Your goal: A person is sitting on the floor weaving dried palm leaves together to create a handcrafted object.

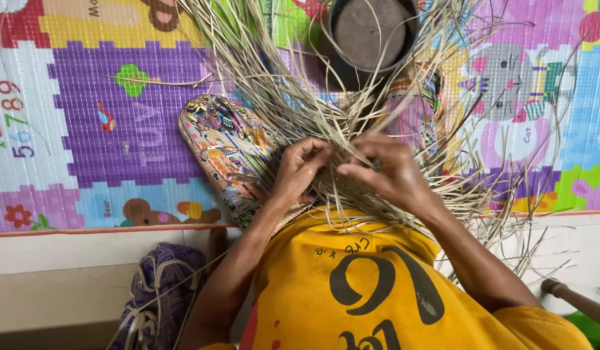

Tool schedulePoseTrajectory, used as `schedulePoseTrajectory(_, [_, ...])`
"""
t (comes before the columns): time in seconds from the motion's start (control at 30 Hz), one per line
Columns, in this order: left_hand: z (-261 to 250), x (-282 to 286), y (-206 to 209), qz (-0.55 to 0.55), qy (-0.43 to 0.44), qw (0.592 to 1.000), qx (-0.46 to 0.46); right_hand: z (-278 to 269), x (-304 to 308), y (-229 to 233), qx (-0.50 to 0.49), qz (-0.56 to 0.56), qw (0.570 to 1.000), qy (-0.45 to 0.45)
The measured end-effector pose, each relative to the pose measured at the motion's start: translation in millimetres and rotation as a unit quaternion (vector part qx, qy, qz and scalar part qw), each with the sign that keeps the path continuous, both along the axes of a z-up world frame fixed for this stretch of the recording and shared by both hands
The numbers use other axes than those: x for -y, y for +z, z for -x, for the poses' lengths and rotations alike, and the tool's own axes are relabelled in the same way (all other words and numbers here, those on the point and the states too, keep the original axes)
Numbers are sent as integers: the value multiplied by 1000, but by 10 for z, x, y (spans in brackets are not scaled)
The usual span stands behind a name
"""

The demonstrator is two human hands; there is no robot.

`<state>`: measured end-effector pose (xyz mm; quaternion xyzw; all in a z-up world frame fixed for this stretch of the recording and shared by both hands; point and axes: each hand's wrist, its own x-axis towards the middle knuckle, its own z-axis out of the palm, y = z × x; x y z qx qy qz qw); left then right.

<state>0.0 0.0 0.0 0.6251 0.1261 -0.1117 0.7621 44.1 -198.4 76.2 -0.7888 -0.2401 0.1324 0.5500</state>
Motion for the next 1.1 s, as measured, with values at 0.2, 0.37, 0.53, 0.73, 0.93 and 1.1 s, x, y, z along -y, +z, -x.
schedulePoseTrajectory(0.2, [48, -62, -157, -35, -38, 999, -3, 97, 88, 262, -160, 41, 985, -51])
schedulePoseTrajectory(0.37, [48, -44, 100, -55, -64, 996, 21, 178, 141, -270, -88, 208, 974, 7])
schedulePoseTrajectory(0.53, [9, -53, 14, -76, -72, 992, 74, 165, 38, 4, -116, 191, 975, -8])
schedulePoseTrajectory(0.73, [-37, 28, 138, -368, -103, 880, 281, -80, -285, 415, -203, 34, 967, -149])
schedulePoseTrajectory(0.93, [-88, -53, 270, -404, -101, 870, 263, -391, -176, 574, -160, -80, 972, -154])
schedulePoseTrajectory(1.1, [-66, 9, 24, -189, -52, 959, 207, -188, -219, -60, -118, 28, 989, -89])
